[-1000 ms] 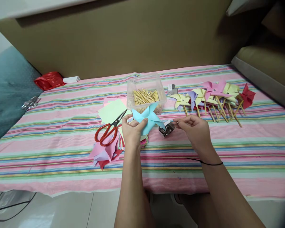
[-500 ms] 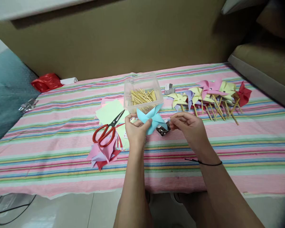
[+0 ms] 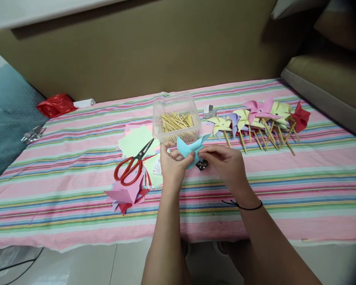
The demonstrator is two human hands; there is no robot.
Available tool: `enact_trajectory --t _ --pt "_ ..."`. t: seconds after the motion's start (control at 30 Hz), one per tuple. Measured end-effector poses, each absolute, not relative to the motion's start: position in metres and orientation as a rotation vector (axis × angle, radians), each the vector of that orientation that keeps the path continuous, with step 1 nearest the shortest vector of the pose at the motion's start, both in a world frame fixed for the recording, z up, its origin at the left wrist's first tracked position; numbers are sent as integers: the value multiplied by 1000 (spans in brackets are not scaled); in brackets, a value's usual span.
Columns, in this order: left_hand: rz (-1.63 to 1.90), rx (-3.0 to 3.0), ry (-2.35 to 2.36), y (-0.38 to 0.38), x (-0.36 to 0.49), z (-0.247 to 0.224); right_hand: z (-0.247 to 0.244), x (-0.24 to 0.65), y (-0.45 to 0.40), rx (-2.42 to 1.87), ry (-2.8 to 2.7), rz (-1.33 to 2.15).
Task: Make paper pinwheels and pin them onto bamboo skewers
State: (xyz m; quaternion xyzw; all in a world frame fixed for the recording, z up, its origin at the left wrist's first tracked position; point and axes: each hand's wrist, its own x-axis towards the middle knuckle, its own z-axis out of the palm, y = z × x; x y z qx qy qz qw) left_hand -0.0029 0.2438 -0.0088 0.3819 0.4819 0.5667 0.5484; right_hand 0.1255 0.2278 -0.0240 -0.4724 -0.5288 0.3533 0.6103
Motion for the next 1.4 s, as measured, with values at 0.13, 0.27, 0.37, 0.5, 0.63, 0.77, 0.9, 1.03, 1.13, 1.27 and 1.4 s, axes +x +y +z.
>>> enact_trajectory --t 0.13,0.27,0.37,0.5,0.63,0.77,0.9,1.03,1.13,1.27,1.4 --pt "1374 872 1102 243 -2 -6 -23 124 226 -1118 -1187 794" --pt "1392 886 1079 242 -2 -4 -21 123 226 -1122 -1202 766" --pt "1395 898 1054 241 -1 -2 -20 122 226 -1097 -1243 718" --pt "1402 928 1054 240 -1 -1 -18 122 226 -1092 -1272 685" --pt "1390 945 1068 240 -1 -2 -18 122 226 -1106 -1294 679" --pt "1389 943 1060 240 -2 -3 -18 122 226 -1104 -1299 678" --pt "1386 948 1055 240 -2 -3 -19 123 226 -1090 -1308 676" --pt "1374 947 1046 240 -2 -2 -21 125 226 -1082 -1313 679" --pt "1366 941 1056 240 -2 -1 -21 126 226 -1079 -1319 686" --pt "1355 954 1055 239 -2 -1 -20 126 226 -1074 -1313 688" --pt "1353 967 1027 240 -3 -3 -20 126 225 -1088 -1288 715"
